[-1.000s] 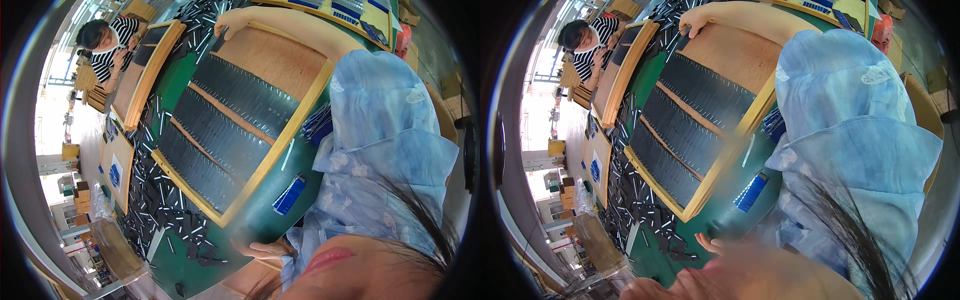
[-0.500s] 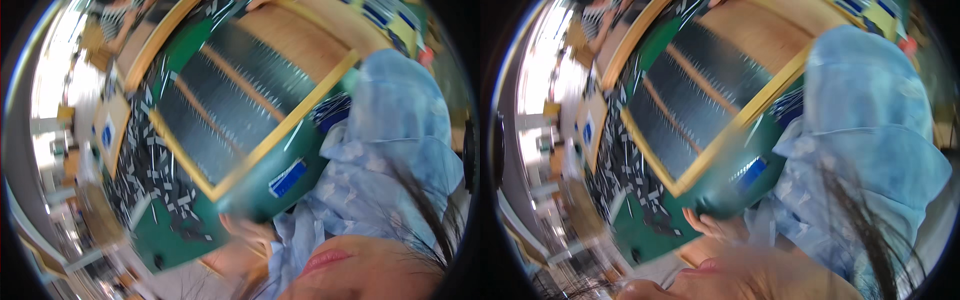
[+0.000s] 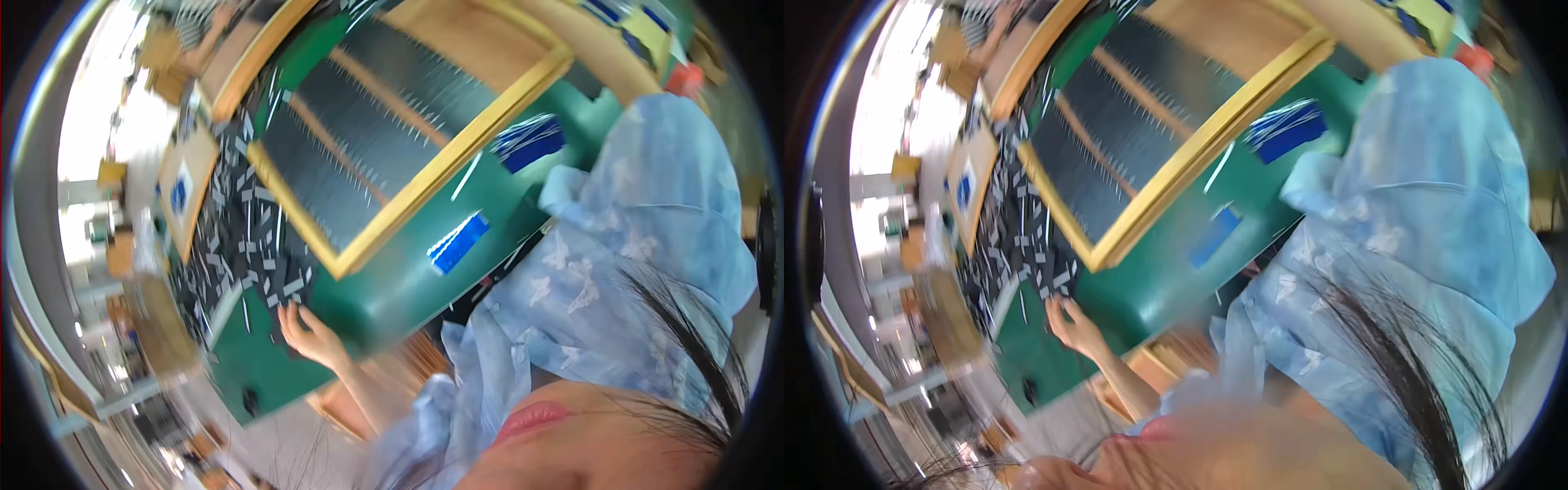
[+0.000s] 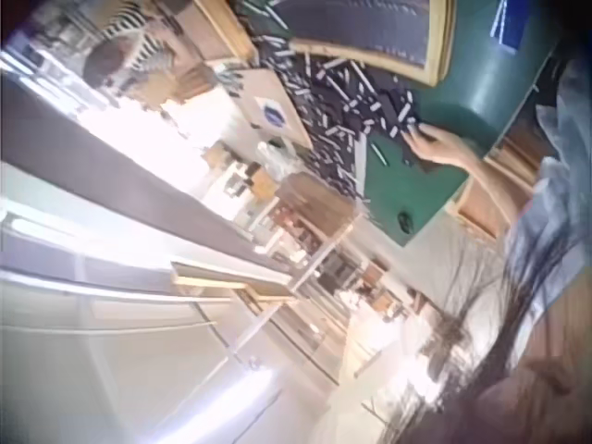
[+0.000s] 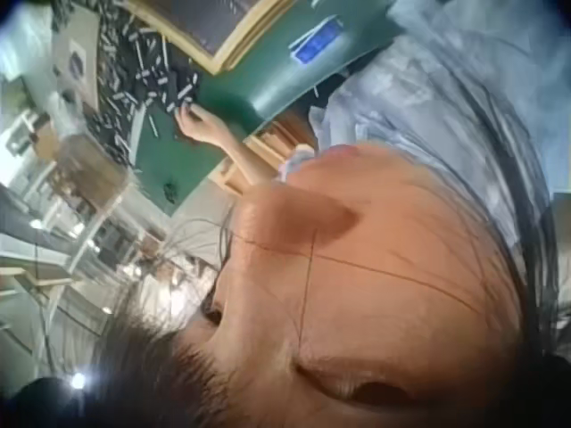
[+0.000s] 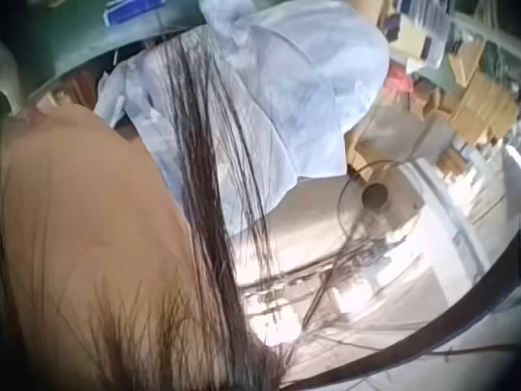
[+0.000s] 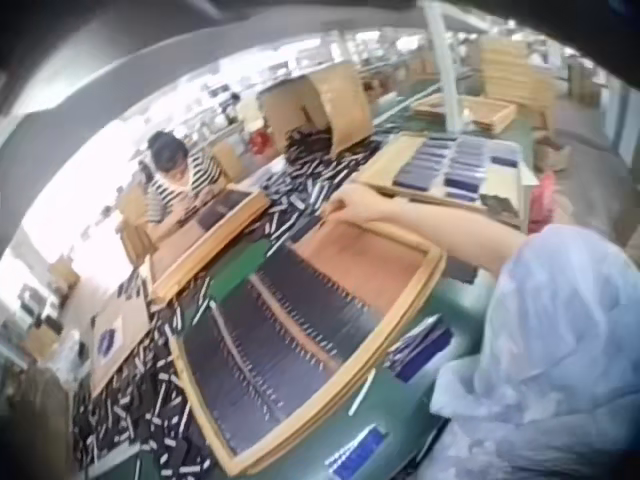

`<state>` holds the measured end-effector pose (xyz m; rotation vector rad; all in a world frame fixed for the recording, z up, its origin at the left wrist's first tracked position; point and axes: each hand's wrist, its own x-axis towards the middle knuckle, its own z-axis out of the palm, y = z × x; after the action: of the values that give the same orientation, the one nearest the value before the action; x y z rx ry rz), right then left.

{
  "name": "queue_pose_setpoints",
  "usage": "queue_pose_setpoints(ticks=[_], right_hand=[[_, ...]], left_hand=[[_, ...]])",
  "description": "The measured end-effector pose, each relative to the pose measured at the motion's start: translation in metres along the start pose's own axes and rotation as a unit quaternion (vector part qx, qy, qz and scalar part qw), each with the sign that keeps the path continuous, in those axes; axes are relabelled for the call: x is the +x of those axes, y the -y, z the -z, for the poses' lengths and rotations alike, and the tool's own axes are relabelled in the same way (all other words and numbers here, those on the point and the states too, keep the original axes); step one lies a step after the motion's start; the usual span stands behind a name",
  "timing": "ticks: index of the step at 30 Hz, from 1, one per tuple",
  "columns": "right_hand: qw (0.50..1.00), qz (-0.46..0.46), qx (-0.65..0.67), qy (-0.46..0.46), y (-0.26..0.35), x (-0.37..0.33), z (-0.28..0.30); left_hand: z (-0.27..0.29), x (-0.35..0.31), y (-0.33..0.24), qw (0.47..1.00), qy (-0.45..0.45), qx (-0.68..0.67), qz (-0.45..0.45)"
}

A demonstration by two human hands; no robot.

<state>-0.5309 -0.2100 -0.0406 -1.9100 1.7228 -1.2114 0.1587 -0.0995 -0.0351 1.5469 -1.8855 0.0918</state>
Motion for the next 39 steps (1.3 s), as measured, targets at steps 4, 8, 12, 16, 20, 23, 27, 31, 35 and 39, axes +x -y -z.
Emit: queue_pose_setpoints(ticks=[4, 8, 12, 16, 20, 23, 27, 31, 35, 39], right_hand=[[0.998, 0.002, 0.006, -0.07, -0.009, -0.019, 0.023], [0.942, -0.029, -0.332, -0.031, 0.054, 0.007, -0.01], [0.945, 0.027, -0.324, -0.024, 0.045, 0.029, -0.014], [0.945, -0.017, -0.322, 0.058, 0.042, 0.046, -0.013], [0.941, -0.036, -0.32, 0.102, 0.042, 0.047, -0.009], [0.942, -0.045, -0.317, 0.1, 0.043, 0.048, -0.013], [0.943, 0.074, -0.299, 0.126, 0.018, 0.059, -0.011], [0.95, 0.07, -0.292, 0.089, 0.033, 0.047, -0.003], [0.988, 0.057, -0.134, 0.049, 0.081, 0.022, 0.005], [0.959, 0.185, -0.208, 0.042, 0.156, 0.003, -0.026]], left_hand=[[-0.023, 0.009, 0.012, 0.999, 0.03, 0.026, -0.032], [-0.024, -0.003, 0.01, 0.997, 0.059, 0.043, 0.031], [-0.029, -0.01, 0.008, 0.996, 0.027, 0.05, 0.062], [-0.028, -0.009, -0.006, 0.996, -0.007, 0.053, 0.076], [-0.031, -0.008, 0.0, 0.996, -0.001, 0.055, 0.064], [-0.03, -0.009, 0.001, 0.996, 0.009, 0.054, 0.071], [-0.026, -0.01, 0.006, 0.995, 0.011, 0.075, 0.07], [-0.026, -0.006, 0.0, 0.997, 0.011, 0.067, 0.023], [-0.029, 0.044, 0.021, 0.995, -0.011, 0.085, 0.048], [-0.037, 0.053, 0.038, 0.969, 0.157, 0.159, 0.109]])
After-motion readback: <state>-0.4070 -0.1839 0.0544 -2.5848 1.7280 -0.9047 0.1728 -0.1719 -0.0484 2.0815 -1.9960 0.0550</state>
